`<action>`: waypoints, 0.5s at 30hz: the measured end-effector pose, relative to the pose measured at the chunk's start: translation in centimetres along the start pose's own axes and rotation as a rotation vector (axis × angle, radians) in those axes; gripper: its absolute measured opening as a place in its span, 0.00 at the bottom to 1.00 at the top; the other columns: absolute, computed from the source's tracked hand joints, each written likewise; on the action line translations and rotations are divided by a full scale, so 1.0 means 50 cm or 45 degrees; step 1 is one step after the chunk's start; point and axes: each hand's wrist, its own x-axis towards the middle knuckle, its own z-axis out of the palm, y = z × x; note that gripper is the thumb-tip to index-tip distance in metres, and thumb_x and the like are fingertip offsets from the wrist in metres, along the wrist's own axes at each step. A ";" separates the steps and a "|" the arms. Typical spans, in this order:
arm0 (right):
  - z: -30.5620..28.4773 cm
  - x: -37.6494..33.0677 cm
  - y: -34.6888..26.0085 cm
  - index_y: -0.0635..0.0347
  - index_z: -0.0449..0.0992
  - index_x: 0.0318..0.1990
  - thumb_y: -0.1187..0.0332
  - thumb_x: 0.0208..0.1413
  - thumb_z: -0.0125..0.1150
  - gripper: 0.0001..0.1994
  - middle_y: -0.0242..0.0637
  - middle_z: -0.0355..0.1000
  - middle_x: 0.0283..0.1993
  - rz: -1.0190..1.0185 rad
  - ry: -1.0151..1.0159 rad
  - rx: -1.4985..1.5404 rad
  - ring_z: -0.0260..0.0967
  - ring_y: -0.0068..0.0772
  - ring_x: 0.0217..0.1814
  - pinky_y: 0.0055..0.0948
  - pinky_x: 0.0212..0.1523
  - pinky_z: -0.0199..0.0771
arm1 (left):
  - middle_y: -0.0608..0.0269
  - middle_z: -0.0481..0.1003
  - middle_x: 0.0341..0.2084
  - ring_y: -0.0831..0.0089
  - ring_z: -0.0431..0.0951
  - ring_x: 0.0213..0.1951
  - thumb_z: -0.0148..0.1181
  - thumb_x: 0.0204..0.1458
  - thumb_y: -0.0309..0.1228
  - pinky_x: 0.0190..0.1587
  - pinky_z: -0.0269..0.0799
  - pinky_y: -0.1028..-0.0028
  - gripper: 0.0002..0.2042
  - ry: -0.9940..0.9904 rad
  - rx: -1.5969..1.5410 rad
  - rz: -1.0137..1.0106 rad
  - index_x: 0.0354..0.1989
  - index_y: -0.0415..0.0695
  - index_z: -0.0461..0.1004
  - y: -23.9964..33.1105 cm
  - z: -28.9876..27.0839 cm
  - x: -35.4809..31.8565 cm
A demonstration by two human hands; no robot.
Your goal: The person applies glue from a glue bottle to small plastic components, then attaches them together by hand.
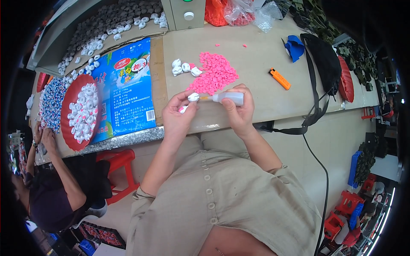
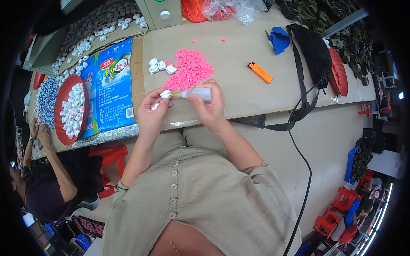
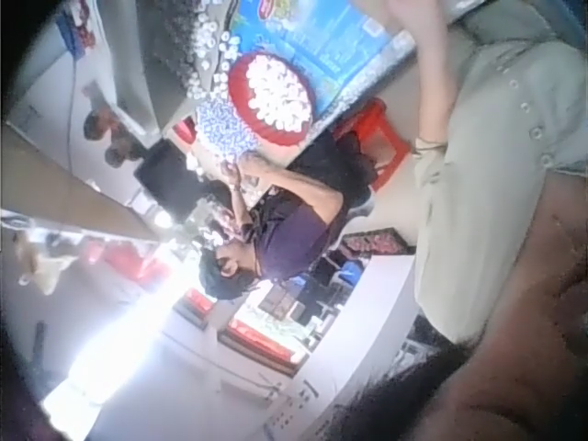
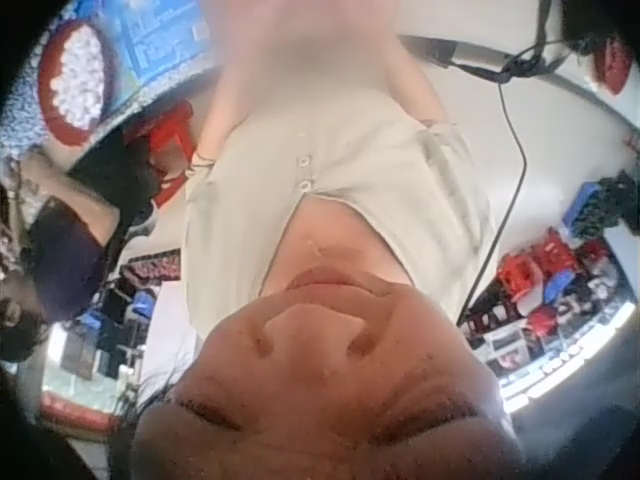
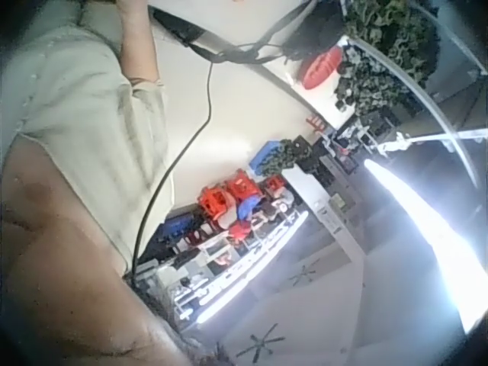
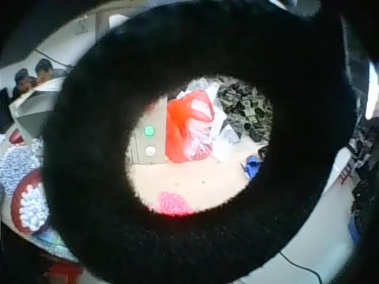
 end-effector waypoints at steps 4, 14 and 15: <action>0.000 -0.003 -0.005 0.63 0.61 0.34 0.72 0.46 0.57 0.11 0.35 0.62 0.30 0.215 0.100 0.229 0.60 0.24 0.31 0.20 0.30 0.62 | 0.60 0.72 0.31 0.80 0.71 0.31 0.51 0.43 0.19 0.35 0.68 0.81 0.13 -0.008 -0.013 0.003 0.40 0.34 0.66 -0.002 0.000 0.002; -0.065 0.061 -0.039 0.64 0.63 0.39 0.77 0.42 0.59 0.15 0.33 0.66 0.31 0.654 0.132 0.497 0.65 0.21 0.33 0.19 0.34 0.66 | 0.57 0.72 0.33 0.75 0.73 0.28 0.51 0.47 0.24 0.26 0.68 0.81 0.13 -0.113 -0.610 -0.383 0.42 0.37 0.66 0.025 -0.026 0.005; -0.076 0.065 -0.039 0.64 0.63 0.40 0.76 0.43 0.57 0.14 0.33 0.66 0.32 0.689 0.047 0.385 0.66 0.22 0.34 0.20 0.35 0.65 | 0.56 0.72 0.33 0.75 0.73 0.27 0.51 0.47 0.24 0.26 0.68 0.81 0.13 -0.118 -0.714 -0.438 0.43 0.37 0.65 0.032 -0.022 0.001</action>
